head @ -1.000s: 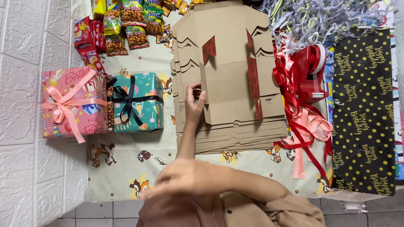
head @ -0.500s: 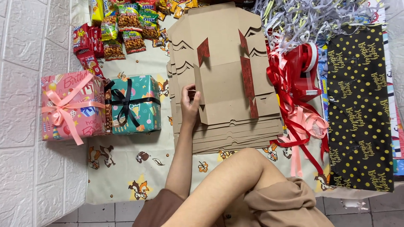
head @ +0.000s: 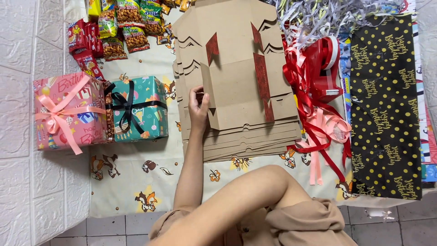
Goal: Assembling a cardboard gift box and filling it with shredded paper and snack packets.
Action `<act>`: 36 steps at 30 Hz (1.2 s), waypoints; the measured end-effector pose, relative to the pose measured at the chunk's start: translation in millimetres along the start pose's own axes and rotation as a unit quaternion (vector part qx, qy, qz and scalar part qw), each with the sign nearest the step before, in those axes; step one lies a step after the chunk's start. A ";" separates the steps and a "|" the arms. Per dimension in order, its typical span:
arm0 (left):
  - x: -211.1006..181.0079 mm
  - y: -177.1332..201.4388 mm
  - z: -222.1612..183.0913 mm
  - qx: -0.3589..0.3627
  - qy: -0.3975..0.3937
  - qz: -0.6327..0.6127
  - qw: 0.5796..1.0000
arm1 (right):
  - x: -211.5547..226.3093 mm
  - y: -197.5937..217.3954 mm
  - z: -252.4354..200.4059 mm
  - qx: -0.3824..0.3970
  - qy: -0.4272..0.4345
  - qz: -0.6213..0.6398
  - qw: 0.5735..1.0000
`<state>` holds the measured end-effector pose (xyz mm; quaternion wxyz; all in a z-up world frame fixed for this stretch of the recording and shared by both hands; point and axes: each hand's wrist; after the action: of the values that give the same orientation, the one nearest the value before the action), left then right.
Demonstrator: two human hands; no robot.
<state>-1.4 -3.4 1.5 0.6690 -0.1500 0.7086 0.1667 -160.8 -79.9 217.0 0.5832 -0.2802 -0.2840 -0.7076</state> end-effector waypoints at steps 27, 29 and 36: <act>13.2 9.4 6.7 -0.072 0.077 -0.095 0.990 | -97.2 131.0 -174.0 -0.373 -0.215 -0.380 0.819; 13.3 6.7 3.6 -0.068 0.054 -0.023 0.996 | -95.9 132.5 -166.7 -0.385 -0.199 -0.415 0.800; 16.8 4.0 0.2 -0.078 0.042 0.008 0.996 | -87.7 138.4 -131.9 -0.384 -0.179 -0.478 0.770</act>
<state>-3.9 0.5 -15.1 0.6231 -0.2029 0.7224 0.2206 -18.9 -139.5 73.6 -0.0476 -0.4301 -0.1852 -0.8823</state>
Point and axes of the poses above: each hand's wrist, its own z-axis towards the middle knuckle, its own y-axis out of the back of the hand, x = y × z, and after that the axes turned 12 degrees about y, right-handed
